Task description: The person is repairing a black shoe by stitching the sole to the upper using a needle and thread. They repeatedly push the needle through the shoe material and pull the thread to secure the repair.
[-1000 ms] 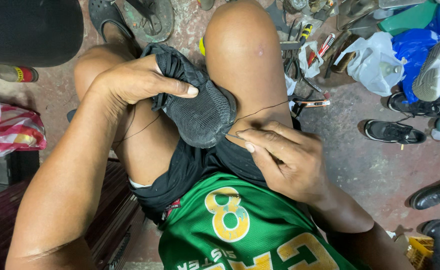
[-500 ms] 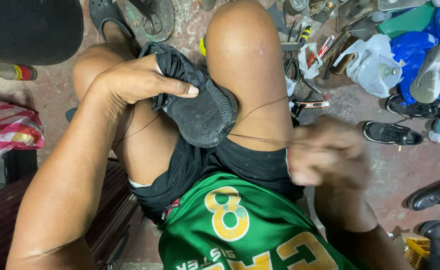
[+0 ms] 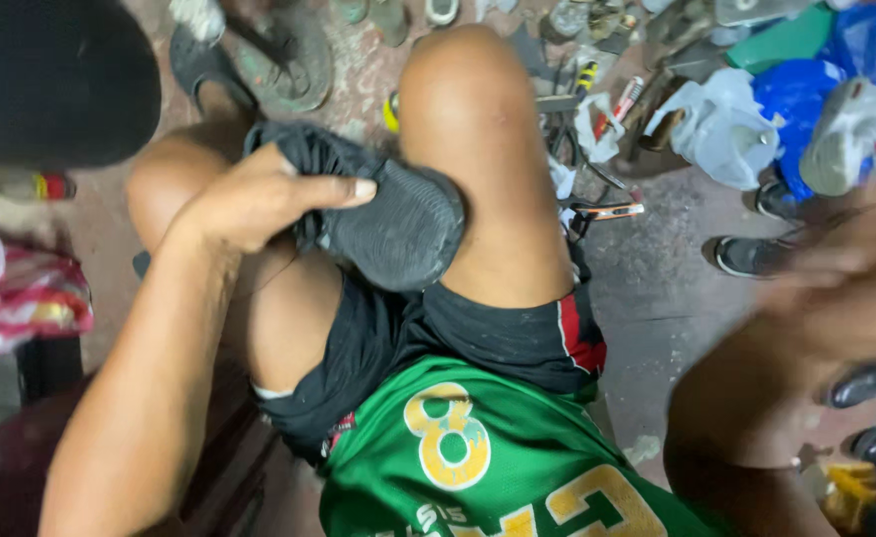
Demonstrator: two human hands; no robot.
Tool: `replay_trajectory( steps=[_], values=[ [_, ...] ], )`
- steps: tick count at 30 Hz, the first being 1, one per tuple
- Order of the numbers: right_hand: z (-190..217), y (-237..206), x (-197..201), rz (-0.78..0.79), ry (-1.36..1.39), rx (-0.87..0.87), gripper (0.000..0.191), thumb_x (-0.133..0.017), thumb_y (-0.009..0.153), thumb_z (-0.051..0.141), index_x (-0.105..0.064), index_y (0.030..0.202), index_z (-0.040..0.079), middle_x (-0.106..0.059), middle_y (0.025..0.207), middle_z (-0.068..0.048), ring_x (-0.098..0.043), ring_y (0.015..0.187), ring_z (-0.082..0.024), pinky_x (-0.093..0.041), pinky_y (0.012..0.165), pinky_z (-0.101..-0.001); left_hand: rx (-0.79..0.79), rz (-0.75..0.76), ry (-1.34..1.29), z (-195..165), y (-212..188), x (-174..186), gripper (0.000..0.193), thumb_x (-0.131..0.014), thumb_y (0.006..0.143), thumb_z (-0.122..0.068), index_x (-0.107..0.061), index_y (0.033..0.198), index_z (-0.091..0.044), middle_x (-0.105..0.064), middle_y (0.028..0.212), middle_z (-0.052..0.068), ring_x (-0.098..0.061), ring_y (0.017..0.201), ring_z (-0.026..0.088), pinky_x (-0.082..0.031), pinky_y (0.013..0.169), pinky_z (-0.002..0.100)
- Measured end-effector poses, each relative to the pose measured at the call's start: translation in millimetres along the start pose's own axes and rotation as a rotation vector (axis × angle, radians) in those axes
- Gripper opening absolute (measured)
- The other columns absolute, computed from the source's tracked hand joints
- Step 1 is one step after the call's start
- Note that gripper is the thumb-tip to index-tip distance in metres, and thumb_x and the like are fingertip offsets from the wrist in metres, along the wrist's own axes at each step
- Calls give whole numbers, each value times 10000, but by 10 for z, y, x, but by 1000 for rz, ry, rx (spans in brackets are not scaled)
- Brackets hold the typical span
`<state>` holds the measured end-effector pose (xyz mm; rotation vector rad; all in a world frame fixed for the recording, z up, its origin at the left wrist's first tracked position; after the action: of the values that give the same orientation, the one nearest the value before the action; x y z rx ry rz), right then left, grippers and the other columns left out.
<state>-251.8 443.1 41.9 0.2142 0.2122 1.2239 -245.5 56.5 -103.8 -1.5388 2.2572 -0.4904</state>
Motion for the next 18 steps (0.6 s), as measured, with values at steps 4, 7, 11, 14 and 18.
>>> replay_trajectory(
  steps=[4, 7, 11, 14, 18],
  values=[
    [49, -642, -1259, 692, -210, 270, 654, -928, 752, 270, -654, 1296, 30, -549, 1373, -169, -594, 1274, -283, -561, 1041, -401, 11, -59, -57, -108, -67, -98, 258, -771, 851, -134, -759, 1062, 12, -756, 966, 19, -677, 882, 122, -556, 822, 292],
    [-199, -932, -1449, 833, -215, 320, 677, -959, 739, 280, -659, 1294, 33, -563, 1378, -158, -611, 1281, -285, -572, 1042, -399, -12, -85, 68, -187, -181, -104, 244, -753, 894, -193, -739, 1057, -12, -726, 964, 5, -641, 892, 104, -533, 796, 293],
    [-332, -951, -1452, 878, -254, 372, 606, -968, 762, 275, -677, 1237, 37, -638, 1295, -116, -680, 1161, -265, -599, 956, -359, -71, -238, 663, -329, -309, 107, 294, -779, 884, -279, -715, 1011, -22, -722, 880, 51, -650, 819, 140, -520, 752, 328],
    [-241, -918, -1477, 878, -255, 421, 600, -973, 777, 293, -677, 1233, 37, -643, 1287, -108, -689, 1135, -253, -602, 948, -350, -150, -248, 615, -419, -414, 184, 278, -732, 963, -295, -710, 997, -19, -701, 918, 73, -636, 850, 167, -514, 795, 333],
    [-226, -925, -1502, 879, -256, 433, 609, -979, 787, 315, -682, 1237, 32, -645, 1291, -110, -690, 1102, -230, -602, 914, -330, -220, -292, 813, -526, -486, 132, 281, -774, 944, -276, -732, 1034, -13, -715, 991, 77, -646, 894, 168, -487, 842, 358]
  ],
)
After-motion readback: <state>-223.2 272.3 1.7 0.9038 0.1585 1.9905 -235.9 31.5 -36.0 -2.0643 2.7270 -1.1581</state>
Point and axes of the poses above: each hand's wrist, its own y-axis towards the middle knuckle, its own x-axis out of the back of the hand, z = x × y, the point moved 9 cm from there along y, towards the middle knuckle
